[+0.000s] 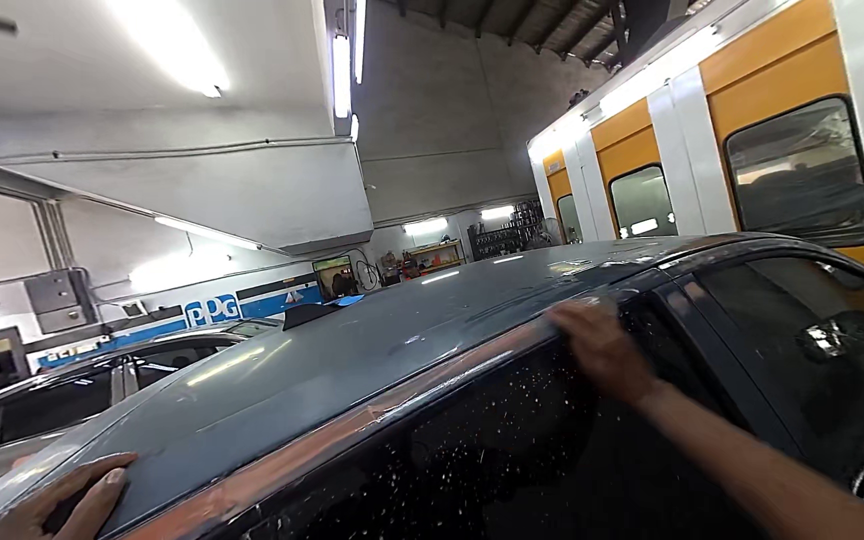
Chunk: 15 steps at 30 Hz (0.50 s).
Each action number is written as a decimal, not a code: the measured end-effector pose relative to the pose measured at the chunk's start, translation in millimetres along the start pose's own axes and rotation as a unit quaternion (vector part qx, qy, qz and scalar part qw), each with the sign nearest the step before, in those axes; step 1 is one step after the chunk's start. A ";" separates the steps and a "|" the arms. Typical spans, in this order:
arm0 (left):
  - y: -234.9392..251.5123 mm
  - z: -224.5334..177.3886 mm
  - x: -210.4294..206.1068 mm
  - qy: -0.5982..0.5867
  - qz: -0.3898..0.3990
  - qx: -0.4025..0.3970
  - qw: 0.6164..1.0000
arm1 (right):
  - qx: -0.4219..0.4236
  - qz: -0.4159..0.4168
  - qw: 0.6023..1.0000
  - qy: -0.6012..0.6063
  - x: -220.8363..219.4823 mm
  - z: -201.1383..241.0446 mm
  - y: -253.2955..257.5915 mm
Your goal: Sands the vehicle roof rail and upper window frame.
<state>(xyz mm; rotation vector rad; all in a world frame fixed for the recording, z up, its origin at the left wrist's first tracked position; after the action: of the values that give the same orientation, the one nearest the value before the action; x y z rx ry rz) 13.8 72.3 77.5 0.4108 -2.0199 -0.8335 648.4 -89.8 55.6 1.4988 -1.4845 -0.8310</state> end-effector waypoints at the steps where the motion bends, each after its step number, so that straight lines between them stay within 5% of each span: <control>1: -4.0 -10.9 2.9 -0.004 -0.006 0.011 1.000 | -0.015 0.012 1.000 -0.002 5.1 -34.8 -12.4; 4: -14.8 -31.0 8.6 0.031 0.006 0.031 0.999 | -0.035 0.012 0.999 -0.002 4.7 -24.9 -5.8; 8: -19.4 -32.4 9.7 0.034 0.009 0.029 0.999 | 0.004 -0.019 0.997 0.078 -23.6 143.1 57.0; 10: -20.2 -24.4 7.8 0.033 0.014 0.012 0.999 | 0.064 -0.008 0.991 0.117 -32.6 191.4 73.8; 12: -22.0 -30.2 10.1 0.021 0.024 0.011 0.999 | 0.093 -0.009 0.990 0.109 -27.8 165.2 68.9; 15: -21.3 -28.4 9.0 0.006 0.022 0.014 1.000 | 0.074 -0.013 0.995 0.065 -6.4 44.2 24.6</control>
<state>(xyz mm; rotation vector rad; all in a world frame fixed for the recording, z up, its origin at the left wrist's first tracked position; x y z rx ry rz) 31.9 40.5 79.0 0.3847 -2.0237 -0.7747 597.6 -87.0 58.5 1.6523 -1.4593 -0.6370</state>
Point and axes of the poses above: each hand's wrist, its own y-axis towards the middle knuckle, its own x-axis out of the back of the hand, z = x × y, the point moved 10 cm from there along y, towards the middle knuckle, and after that the axes turned 14 degrees about x, right-handed, at the moved point
